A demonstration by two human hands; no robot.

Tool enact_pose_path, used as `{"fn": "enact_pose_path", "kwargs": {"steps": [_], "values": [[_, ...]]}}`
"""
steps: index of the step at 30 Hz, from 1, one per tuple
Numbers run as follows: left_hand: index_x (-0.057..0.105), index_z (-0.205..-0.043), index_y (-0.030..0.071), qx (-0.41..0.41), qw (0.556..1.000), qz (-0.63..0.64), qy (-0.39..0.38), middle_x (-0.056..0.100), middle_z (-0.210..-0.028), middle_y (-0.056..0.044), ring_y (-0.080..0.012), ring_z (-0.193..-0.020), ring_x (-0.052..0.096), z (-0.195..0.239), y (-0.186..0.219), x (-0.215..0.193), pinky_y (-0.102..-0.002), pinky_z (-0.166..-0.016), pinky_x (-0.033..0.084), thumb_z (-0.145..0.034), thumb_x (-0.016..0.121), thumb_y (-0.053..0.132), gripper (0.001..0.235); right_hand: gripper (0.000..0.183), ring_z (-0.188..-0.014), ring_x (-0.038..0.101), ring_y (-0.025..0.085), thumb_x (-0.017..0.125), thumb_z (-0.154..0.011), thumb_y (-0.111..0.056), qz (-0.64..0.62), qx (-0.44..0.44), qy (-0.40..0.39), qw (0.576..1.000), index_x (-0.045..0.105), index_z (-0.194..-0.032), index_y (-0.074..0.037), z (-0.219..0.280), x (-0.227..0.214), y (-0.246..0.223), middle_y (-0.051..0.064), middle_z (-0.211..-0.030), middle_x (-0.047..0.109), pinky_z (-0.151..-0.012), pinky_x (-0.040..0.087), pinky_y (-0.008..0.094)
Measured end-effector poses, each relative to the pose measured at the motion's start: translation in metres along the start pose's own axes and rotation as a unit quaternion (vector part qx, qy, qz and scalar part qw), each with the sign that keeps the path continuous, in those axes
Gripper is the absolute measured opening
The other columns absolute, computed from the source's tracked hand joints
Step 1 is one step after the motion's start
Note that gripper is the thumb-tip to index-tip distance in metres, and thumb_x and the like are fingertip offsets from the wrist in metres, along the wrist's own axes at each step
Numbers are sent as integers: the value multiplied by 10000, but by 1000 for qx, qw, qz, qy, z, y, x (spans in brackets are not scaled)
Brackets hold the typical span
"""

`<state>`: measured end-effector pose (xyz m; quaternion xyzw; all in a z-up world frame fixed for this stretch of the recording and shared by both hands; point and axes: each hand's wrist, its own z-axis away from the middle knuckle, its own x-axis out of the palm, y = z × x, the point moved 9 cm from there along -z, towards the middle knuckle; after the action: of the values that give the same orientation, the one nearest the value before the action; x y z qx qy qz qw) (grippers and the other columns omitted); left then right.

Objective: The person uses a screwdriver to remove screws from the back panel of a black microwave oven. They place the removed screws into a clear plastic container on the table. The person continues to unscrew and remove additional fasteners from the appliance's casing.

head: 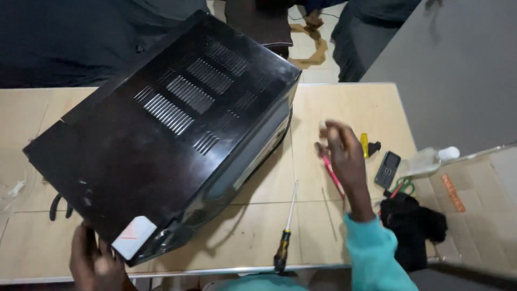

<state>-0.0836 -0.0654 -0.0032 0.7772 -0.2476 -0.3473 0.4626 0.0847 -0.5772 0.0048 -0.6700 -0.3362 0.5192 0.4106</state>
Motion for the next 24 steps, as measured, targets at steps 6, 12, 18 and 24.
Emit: {"fn": "enact_pose_path", "kwargs": {"steps": [6, 12, 18, 24], "values": [[343, -1554, -154, 79, 982, -62, 158, 369, -1524, -381, -457, -1409, 369, 49, 110, 51, -513, -1144, 339, -1148, 276, 532, 800, 758, -1473, 463, 351, 354, -969, -648, -194, -20, -132, 972, 419, -1521, -133, -86, 58, 2, 217, -1572, 479, -1143, 413, 491], [463, -1485, -132, 153, 956, -93, 234, 485, -1471, -370, -479, -1356, 486, 47, 156, 67, -533, -1123, 417, -1212, 333, 305, 532, 569, -1443, 461, 225, 482, -1066, -356, -227, -155, -108, 955, 451, -1524, -19, -82, 64, -20, 119, -1532, 527, -1193, 381, 367], [552, -1405, -212, 220, 932, -169, 232, 578, -1361, -411, -516, -1250, 547, 21, 139, 43, -554, -1042, 434, -1238, 306, 276, 571, 561, -1485, 430, 269, 553, -1033, -237, -257, -107, -153, 948, 425, -1533, -15, -65, 58, -7, 152, -1584, 459, -1220, 390, 386], [563, -1415, -193, 236, 943, -130, 194, 582, -1381, -370, -475, -1265, 556, -15, 104, 16, -535, -1052, 455, -1200, 308, 266, 567, 574, -1414, 548, 329, 521, -1048, -354, -219, -153, -229, 936, 432, -1537, -67, -46, 57, -9, 168, -1553, 510, -1115, 507, 456]]}}
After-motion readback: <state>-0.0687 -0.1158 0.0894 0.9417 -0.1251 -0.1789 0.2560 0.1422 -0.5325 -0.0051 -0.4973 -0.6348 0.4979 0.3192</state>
